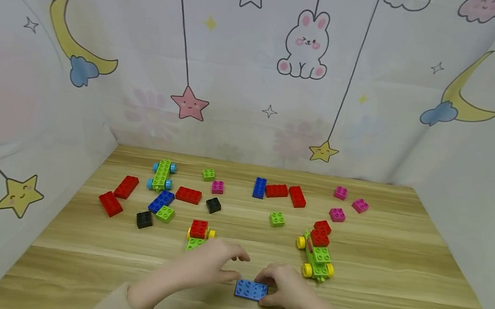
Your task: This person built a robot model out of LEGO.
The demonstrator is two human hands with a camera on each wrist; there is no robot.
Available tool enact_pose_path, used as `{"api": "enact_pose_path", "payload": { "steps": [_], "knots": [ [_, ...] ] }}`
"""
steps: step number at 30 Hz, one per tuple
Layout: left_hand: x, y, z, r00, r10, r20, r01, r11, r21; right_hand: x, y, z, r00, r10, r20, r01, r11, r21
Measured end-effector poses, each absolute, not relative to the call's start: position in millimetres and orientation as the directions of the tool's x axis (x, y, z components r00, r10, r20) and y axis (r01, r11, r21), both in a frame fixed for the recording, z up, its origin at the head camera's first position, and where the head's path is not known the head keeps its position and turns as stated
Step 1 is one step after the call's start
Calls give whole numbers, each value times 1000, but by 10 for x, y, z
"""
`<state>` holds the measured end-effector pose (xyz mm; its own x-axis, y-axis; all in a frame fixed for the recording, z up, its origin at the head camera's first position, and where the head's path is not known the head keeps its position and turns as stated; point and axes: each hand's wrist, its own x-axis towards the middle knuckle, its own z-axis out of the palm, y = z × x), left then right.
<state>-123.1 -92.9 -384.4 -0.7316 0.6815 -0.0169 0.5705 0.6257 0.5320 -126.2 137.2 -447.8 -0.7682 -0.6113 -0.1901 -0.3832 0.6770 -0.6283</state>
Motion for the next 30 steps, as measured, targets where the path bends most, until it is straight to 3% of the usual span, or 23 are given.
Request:
{"api": "enact_pose_path", "payload": {
  "steps": [8, 15, 23, 30],
  "knots": [
    [-1519, -1396, -3630, -753, 614, 237, 648, 629, 430, -1266, 1382, -4473, -766, -605, -218, -340, 669, -661],
    [-1942, -1902, -3817, -801, 473, 367, 596, 690, 411, -1269, 1389, -4474, -763, -606, -225, -332, 666, -668],
    [-2225, -2147, -4020, -840, 433, 326, 539, 734, 413, -1262, 1394, -4482, -764, -603, -230, -325, 668, -669],
    [-2413, -2188, -4128, -901, 393, 183, 432, 790, 435, -1263, 1383, -4470, -769, -593, -239, -324, 683, -654]
  ]
}}
